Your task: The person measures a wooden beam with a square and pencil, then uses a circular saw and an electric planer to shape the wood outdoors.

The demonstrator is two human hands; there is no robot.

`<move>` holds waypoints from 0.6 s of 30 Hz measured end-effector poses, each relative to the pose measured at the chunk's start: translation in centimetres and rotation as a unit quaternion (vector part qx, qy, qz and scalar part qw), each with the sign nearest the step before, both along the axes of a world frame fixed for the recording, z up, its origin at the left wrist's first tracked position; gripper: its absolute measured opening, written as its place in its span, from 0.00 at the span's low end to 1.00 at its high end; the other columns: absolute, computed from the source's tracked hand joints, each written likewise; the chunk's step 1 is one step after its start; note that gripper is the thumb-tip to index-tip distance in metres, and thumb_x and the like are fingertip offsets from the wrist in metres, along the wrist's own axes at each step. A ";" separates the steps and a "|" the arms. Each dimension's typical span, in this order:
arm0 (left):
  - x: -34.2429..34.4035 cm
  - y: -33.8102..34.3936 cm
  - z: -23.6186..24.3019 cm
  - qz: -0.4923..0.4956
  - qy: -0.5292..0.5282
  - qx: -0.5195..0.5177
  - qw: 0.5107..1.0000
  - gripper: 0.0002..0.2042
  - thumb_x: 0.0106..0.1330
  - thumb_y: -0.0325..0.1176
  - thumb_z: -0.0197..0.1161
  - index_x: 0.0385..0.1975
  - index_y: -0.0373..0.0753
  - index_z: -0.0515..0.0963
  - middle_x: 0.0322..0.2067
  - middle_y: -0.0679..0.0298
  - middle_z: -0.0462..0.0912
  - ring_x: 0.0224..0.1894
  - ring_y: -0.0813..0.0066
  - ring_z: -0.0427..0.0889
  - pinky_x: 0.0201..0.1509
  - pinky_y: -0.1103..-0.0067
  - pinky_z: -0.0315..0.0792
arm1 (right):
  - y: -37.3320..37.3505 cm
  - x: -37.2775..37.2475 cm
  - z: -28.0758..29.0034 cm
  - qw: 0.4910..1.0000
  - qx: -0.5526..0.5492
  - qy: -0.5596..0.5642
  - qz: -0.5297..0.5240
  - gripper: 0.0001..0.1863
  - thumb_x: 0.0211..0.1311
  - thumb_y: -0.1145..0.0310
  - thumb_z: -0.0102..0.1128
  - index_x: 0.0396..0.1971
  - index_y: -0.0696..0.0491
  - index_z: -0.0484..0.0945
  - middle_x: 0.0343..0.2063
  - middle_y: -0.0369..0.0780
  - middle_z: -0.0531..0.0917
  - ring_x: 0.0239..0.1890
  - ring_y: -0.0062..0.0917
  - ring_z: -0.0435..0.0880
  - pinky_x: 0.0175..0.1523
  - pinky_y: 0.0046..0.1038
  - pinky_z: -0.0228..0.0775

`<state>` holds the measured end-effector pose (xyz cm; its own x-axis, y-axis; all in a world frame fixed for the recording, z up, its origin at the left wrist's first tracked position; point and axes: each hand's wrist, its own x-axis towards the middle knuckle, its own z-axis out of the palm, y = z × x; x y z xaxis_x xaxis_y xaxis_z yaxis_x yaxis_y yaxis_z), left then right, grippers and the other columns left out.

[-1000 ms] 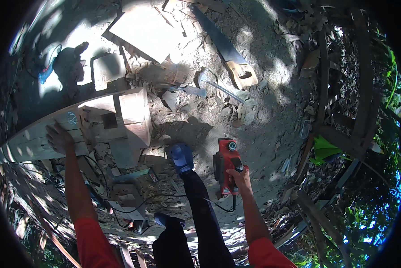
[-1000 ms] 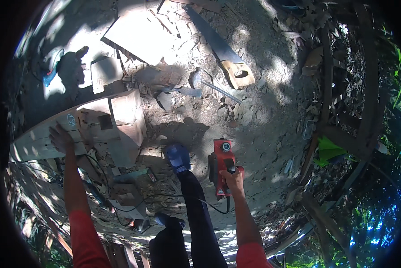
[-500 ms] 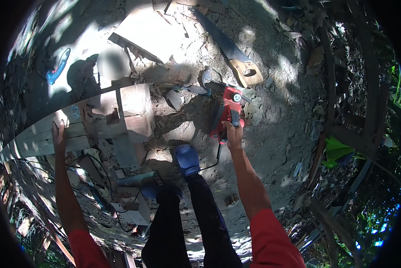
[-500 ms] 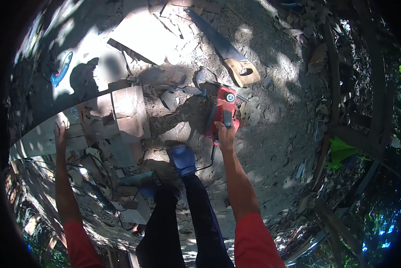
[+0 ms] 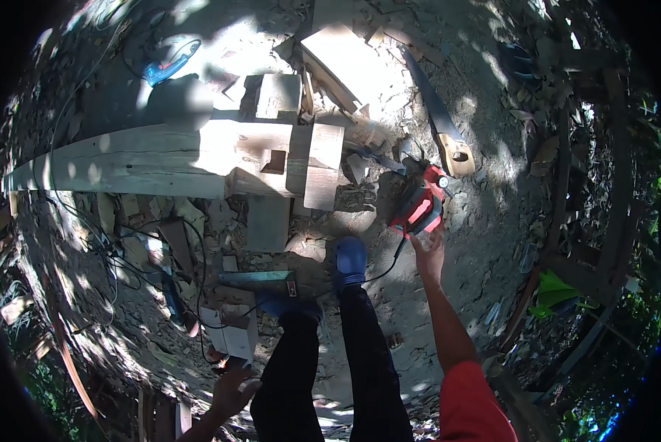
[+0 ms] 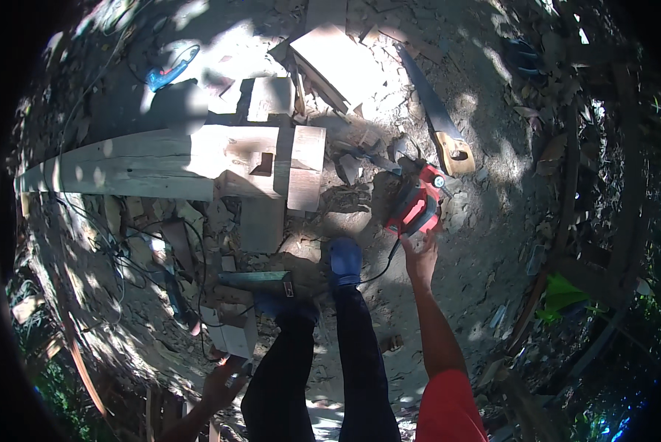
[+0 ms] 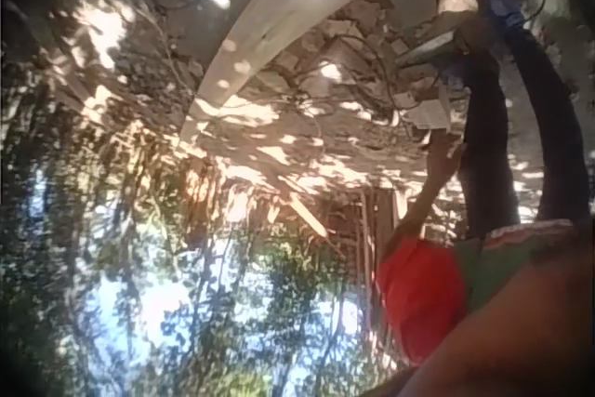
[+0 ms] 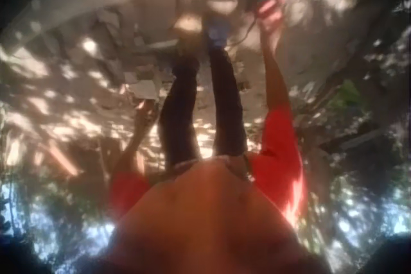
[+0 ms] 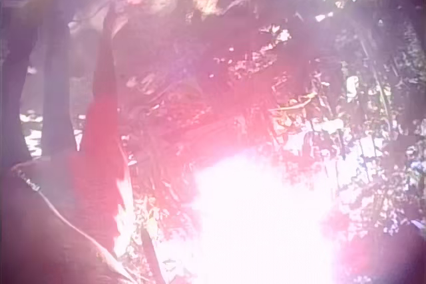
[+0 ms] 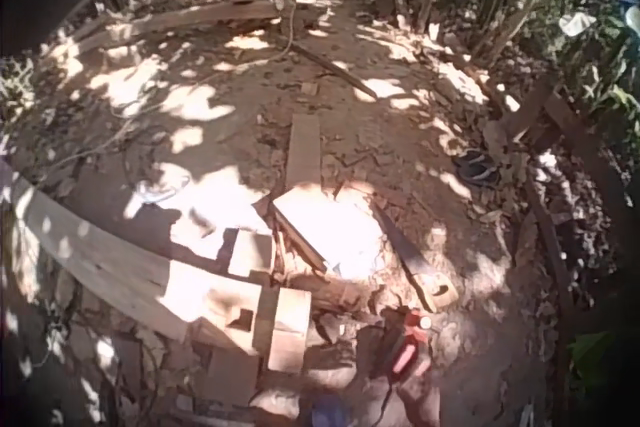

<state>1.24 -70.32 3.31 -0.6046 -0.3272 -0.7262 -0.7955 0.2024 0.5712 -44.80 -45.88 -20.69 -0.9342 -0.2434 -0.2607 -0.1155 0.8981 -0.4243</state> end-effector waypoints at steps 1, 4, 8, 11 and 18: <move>2.9 3.2 4.1 -0.057 -0.024 0.066 0.996 0.15 0.63 0.45 0.64 0.40 0.39 0.81 0.37 0.55 0.84 0.41 0.61 0.84 0.44 0.71 0.76 | -1.0 4.7 4.2 0.992 -0.008 -0.110 0.059 0.32 0.53 0.50 0.70 0.50 0.57 0.74 0.44 0.49 0.79 0.48 0.41 0.78 0.52 0.40 0.68; 4.4 8.8 11.2 -0.128 0.042 0.122 0.983 0.15 0.62 0.46 0.63 0.36 0.40 0.83 0.35 0.59 0.85 0.41 0.63 0.84 0.45 0.72 0.76 | 0.3 13.3 23.8 0.817 0.277 -0.424 0.276 0.35 0.56 0.32 0.55 0.35 0.55 0.79 0.29 0.49 0.83 0.39 0.43 0.84 0.44 0.43 0.73; 2.6 9.6 13.0 -0.055 0.000 0.222 0.973 0.15 0.63 0.47 0.62 0.37 0.40 0.82 0.35 0.59 0.85 0.41 0.63 0.84 0.44 0.72 0.76 | 4.0 17.9 39.4 0.780 0.345 -0.492 0.172 0.35 0.55 0.34 0.59 0.35 0.58 0.79 0.31 0.49 0.84 0.40 0.44 0.84 0.44 0.39 0.73; 1.6 10.0 14.2 -0.013 -0.014 0.257 0.966 0.16 0.64 0.47 0.62 0.37 0.40 0.82 0.35 0.58 0.85 0.40 0.62 0.84 0.44 0.72 0.76 | 6.9 17.5 40.6 0.830 0.231 -0.469 0.194 0.30 0.59 0.41 0.58 0.38 0.59 0.78 0.32 0.50 0.83 0.40 0.44 0.83 0.44 0.40 0.72; -1.6 11.9 12.5 0.090 -0.045 0.348 0.932 0.17 0.65 0.48 0.60 0.38 0.39 0.81 0.35 0.57 0.85 0.40 0.62 0.85 0.43 0.72 0.76 | 6.5 11.4 39.0 0.526 0.199 -0.654 0.506 0.26 0.67 0.42 0.50 0.36 0.54 0.79 0.30 0.45 0.83 0.35 0.38 0.84 0.41 0.37 0.74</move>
<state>-0.34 -58.45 15.77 -0.5121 0.1517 -0.8454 -0.8317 -0.3335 0.4439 -33.39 -39.39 18.26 0.6625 -0.1271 -0.7382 -0.4629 0.7054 -0.5368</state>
